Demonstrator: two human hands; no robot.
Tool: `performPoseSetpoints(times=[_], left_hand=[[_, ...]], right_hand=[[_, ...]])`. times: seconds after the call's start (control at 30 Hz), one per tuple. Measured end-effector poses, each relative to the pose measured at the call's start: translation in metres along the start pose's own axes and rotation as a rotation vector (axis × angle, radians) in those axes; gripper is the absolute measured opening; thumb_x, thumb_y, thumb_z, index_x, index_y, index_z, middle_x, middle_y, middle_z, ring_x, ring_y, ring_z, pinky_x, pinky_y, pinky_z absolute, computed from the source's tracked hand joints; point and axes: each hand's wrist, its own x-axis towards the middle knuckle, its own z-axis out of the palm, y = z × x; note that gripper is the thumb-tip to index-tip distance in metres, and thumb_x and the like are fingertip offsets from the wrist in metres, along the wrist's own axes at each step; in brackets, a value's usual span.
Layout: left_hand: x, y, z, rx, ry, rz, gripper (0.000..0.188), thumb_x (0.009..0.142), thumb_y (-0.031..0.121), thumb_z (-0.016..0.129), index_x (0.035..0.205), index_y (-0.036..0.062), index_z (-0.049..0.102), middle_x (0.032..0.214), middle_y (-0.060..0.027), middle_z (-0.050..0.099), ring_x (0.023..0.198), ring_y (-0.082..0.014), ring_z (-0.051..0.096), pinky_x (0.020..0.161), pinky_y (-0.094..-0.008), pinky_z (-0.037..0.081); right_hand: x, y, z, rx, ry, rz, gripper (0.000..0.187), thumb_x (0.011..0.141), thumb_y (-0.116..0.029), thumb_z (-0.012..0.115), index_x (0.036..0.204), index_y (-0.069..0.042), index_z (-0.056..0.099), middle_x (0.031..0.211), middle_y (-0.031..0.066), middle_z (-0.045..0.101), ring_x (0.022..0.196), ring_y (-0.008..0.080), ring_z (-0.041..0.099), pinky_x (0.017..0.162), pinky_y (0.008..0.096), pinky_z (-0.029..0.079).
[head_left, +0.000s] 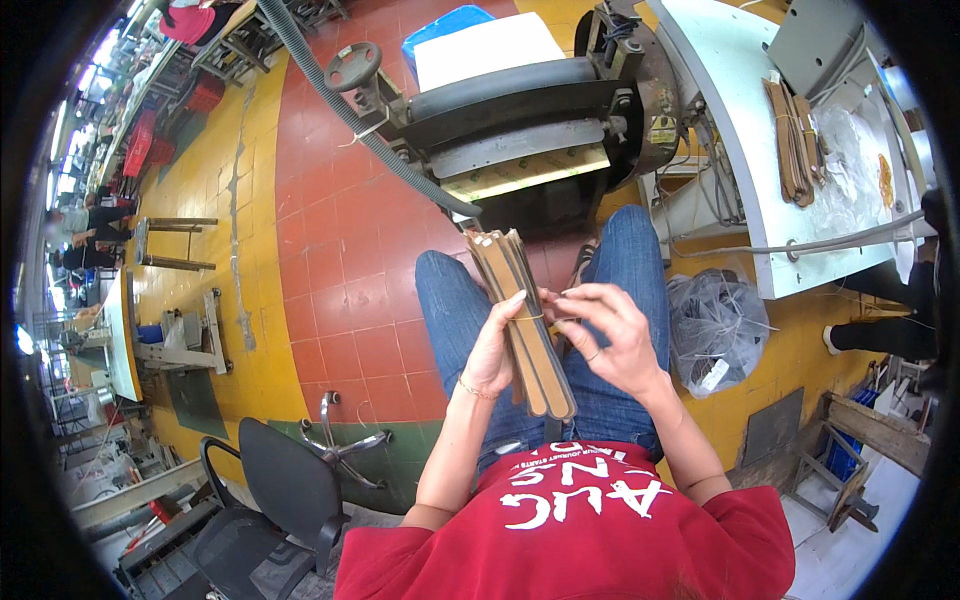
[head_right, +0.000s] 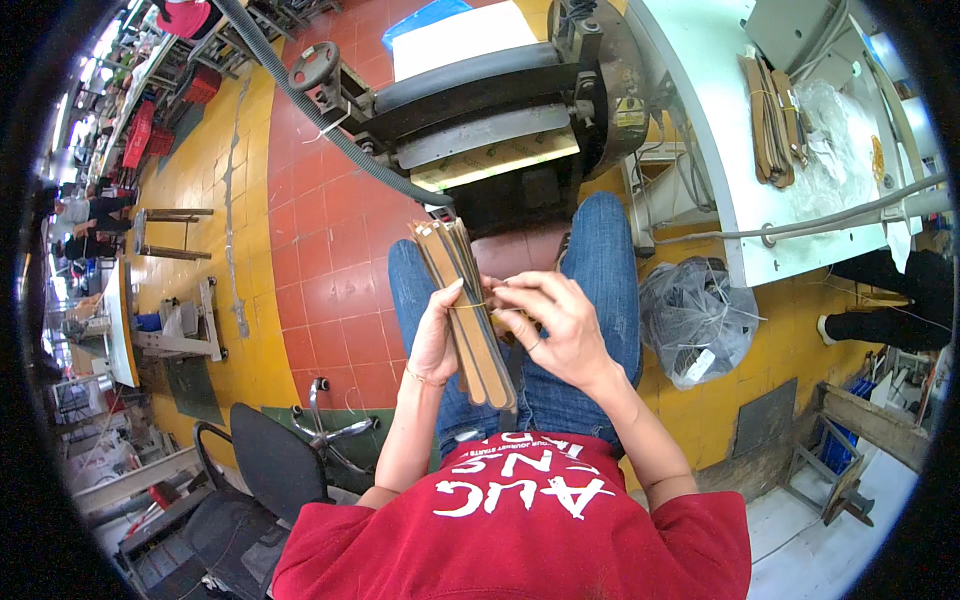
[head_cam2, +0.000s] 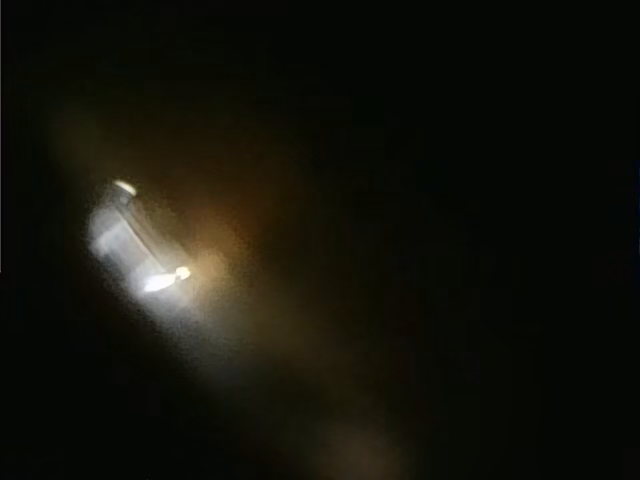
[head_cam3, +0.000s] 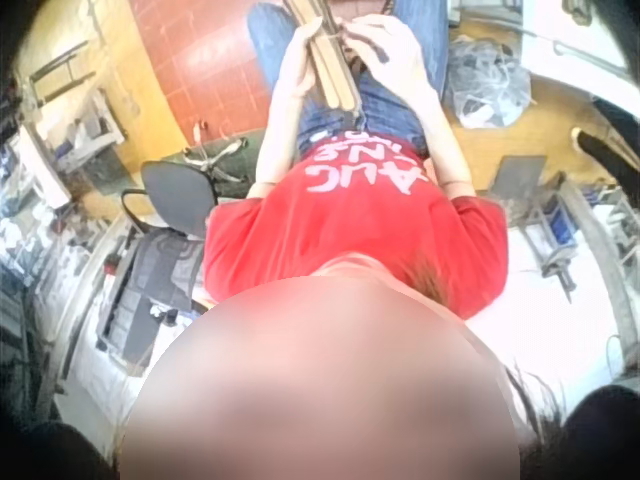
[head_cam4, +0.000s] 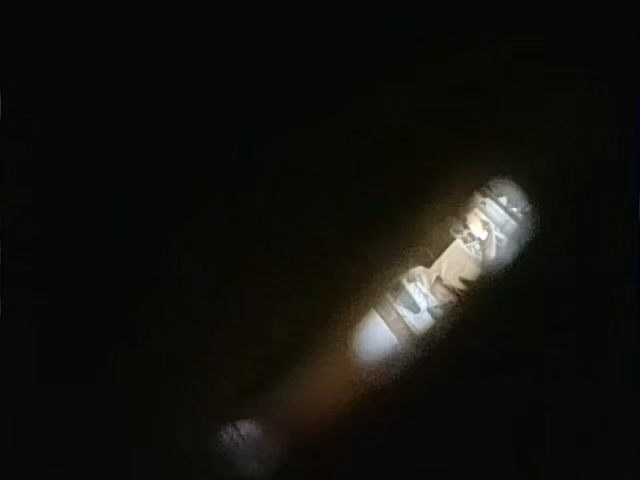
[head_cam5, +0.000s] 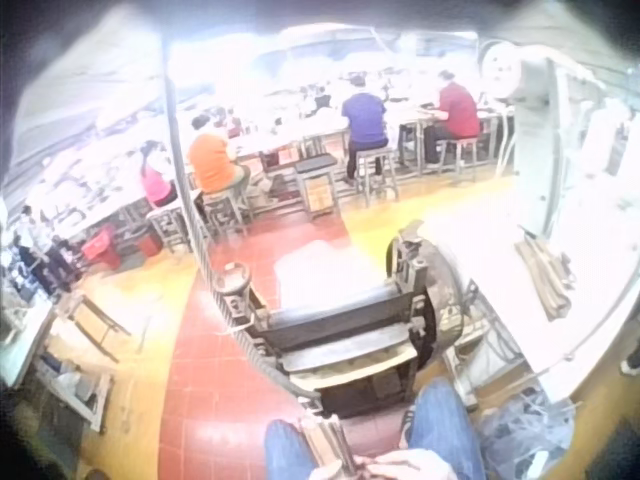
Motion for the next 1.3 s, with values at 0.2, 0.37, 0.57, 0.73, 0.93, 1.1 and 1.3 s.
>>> performPoseSetpoints(times=[0.2, 0.37, 0.57, 0.73, 0.93, 1.1, 1.3], left_hand=[[0.005, -0.005, 0.0, 0.058, 0.018, 0.028, 0.026, 0.092, 0.024, 0.058, 0.109, 0.0044, 0.056, 0.103, -0.0048, 0.061, 0.094, -0.0108, 0.059, 0.08, -0.0259, 0.05], [0.005, -0.004, 0.003, -0.048, 0.035, -0.018, 0.026, 0.092, 0.025, 0.056, 0.107, 0.0038, 0.056, 0.099, -0.0049, 0.061, 0.094, -0.0141, 0.059, 0.084, -0.0292, 0.049], [0.013, 0.003, 0.004, -0.231, -0.028, 0.075, 0.019, 0.089, 0.027, 0.056, 0.096, 0.0089, 0.053, 0.081, -0.0045, 0.059, 0.083, -0.0222, 0.059, 0.081, -0.0383, 0.049], [0.028, 0.013, -0.01, -0.356, 0.15, 0.252, 0.017, 0.088, 0.026, 0.058, 0.091, 0.0111, 0.052, 0.075, -0.0019, 0.053, 0.072, -0.0166, 0.055, 0.076, -0.0379, 0.049], [0.023, 0.038, -0.034, -0.305, 0.362, 0.656, 0.017, 0.085, 0.025, 0.061, 0.089, 0.0124, 0.051, 0.079, -0.0003, 0.049, 0.075, -0.0139, 0.05, 0.075, -0.0357, 0.047], [0.013, 0.03, -0.024, -0.267, 0.337, 0.661, 0.018, 0.088, 0.026, 0.058, 0.09, 0.0108, 0.048, 0.078, -0.0015, 0.044, 0.073, -0.0149, 0.046, 0.074, -0.0349, 0.045], [0.0, 0.013, -0.013, -0.299, 0.295, 0.624, 0.015, 0.088, 0.025, 0.058, 0.091, 0.0125, 0.049, 0.079, -0.0019, 0.048, 0.076, -0.0153, 0.049, 0.074, -0.0343, 0.046]], right_hand=[[0.005, -0.001, 0.008, -0.365, -0.069, -0.287, 0.028, 0.074, -0.008, 0.066, 0.102, -0.006, 0.065, 0.093, 0.0053, 0.062, 0.085, 0.0189, 0.061, 0.074, 0.0324, 0.045], [0.006, -0.005, 0.008, -0.346, -0.054, -0.292, 0.018, 0.078, -0.01, 0.061, 0.096, -0.006, 0.062, 0.091, 0.0059, 0.061, 0.085, 0.0191, 0.06, 0.078, 0.0324, 0.044], [-0.003, -0.009, -0.007, 0.73, -0.28, 0.116, 0.015, 0.088, -0.013, 0.054, 0.077, -0.003, 0.051, 0.075, 0.006, 0.048, 0.07, 0.0163, 0.051, 0.068, 0.0259, 0.041], [-0.015, -0.009, -0.031, 0.64, -0.516, 0.301, 0.021, 0.086, -0.013, 0.058, 0.07, -0.002, 0.05, 0.064, 0.0037, 0.046, 0.06, 0.0113, 0.045, 0.054, 0.0276, 0.038], [0.008, -0.014, -0.092, 0.087, -0.197, 0.051, 0.011, 0.081, -0.008, 0.064, 0.074, -0.001, 0.057, 0.07, 0.009, 0.056, 0.066, 0.0218, 0.055, 0.059, 0.0336, 0.043], [0.059, 0.03, -0.149, -0.632, 0.369, 0.149, 0.014, 0.076, -0.013, 0.071, 0.077, -0.001, 0.063, 0.08, 0.011, 0.055, 0.082, 0.0273, 0.054, 0.074, 0.0375, 0.043], [0.101, 0.094, -0.163, -0.897, 0.51, 0.307, 0.013, 0.077, -0.016, 0.071, 0.081, -0.005, 0.066, 0.091, 0.0129, 0.054, 0.09, 0.03, 0.055, 0.079, 0.0394, 0.045]])
